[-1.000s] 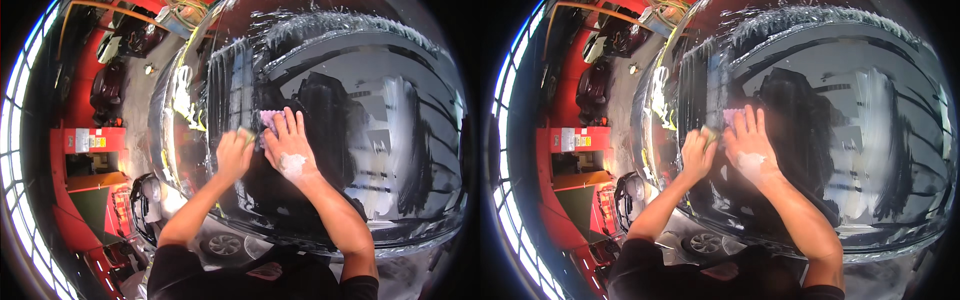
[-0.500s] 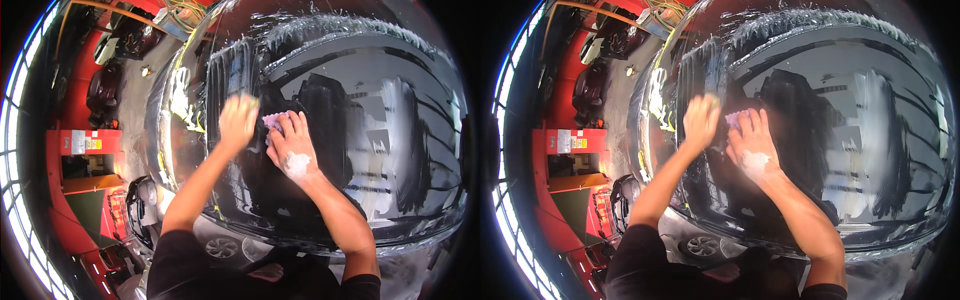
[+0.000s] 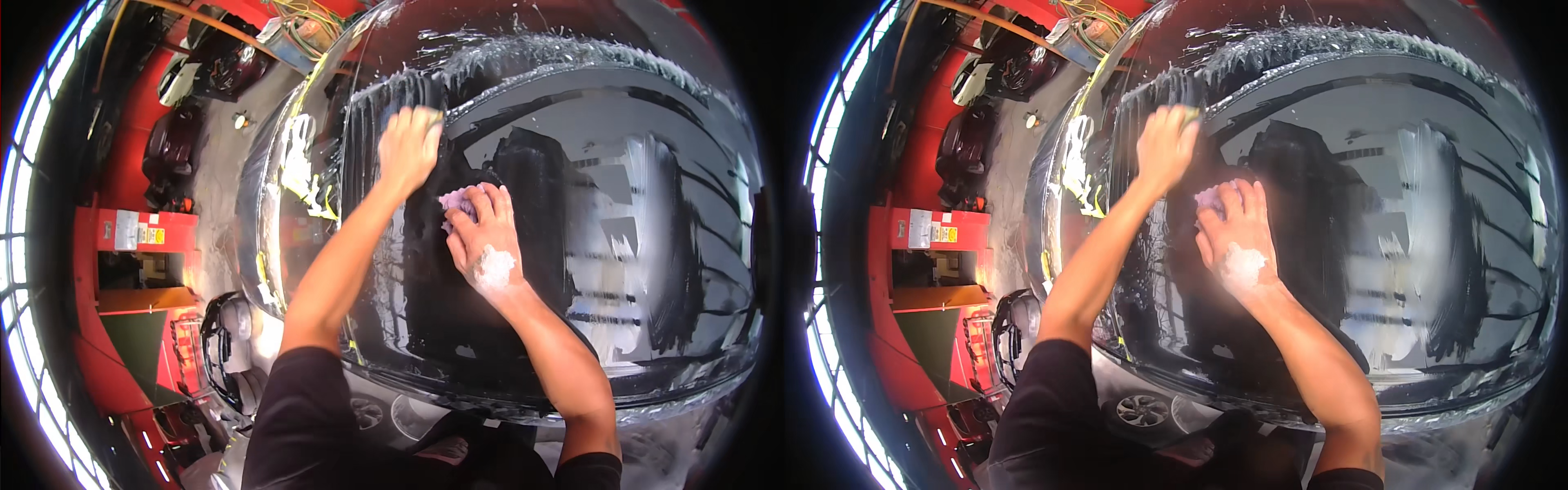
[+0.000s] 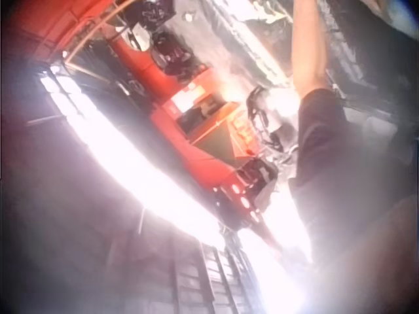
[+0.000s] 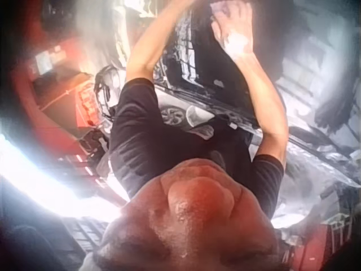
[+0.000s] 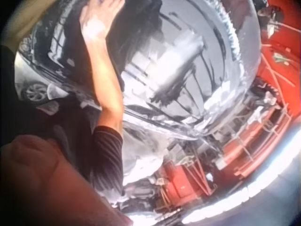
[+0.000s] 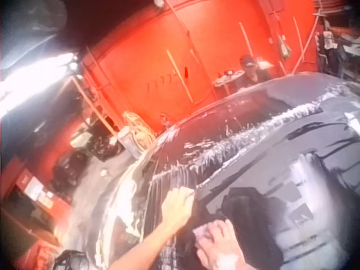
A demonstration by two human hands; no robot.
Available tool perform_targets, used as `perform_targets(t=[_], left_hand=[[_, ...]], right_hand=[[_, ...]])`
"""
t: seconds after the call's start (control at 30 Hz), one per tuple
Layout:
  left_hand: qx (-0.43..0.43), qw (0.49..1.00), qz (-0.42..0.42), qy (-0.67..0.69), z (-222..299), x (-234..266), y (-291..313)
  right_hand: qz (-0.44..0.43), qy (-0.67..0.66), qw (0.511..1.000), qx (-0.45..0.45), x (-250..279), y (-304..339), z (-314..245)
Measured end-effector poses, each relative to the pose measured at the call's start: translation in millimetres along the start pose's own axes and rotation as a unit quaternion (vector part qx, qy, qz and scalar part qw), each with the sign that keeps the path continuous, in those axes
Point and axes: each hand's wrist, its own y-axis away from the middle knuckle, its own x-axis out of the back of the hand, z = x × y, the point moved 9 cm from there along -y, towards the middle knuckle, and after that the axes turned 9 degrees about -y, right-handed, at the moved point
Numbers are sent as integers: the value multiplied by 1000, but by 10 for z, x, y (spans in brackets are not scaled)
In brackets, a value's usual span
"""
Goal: The person scrubs the hood of a black car using a yellow sponge and a purple cloth. They apply a white cleaning substance and wipe the surface in circular and linear motions, occasionally dipping the sponge into a bucket of water.
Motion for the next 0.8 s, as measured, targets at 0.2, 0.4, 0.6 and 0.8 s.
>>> perform_targets(t=[0.2,0.4,0.6,0.8], left_hand=[[-53,997,-63,4,263,492,1099],[72,991,1,-115,-641,-250,-1007],[-33,999,-7,-10,486,346,870],[-79,996,-47,4,512,533,1036]], right_hand=[[30,-37,998,-30,-13,40,20],[12,-39,999,6,-103,-42,-215],[202,-189,961,-21,311,28,276],[253,-227,941,-8,291,76,178]])
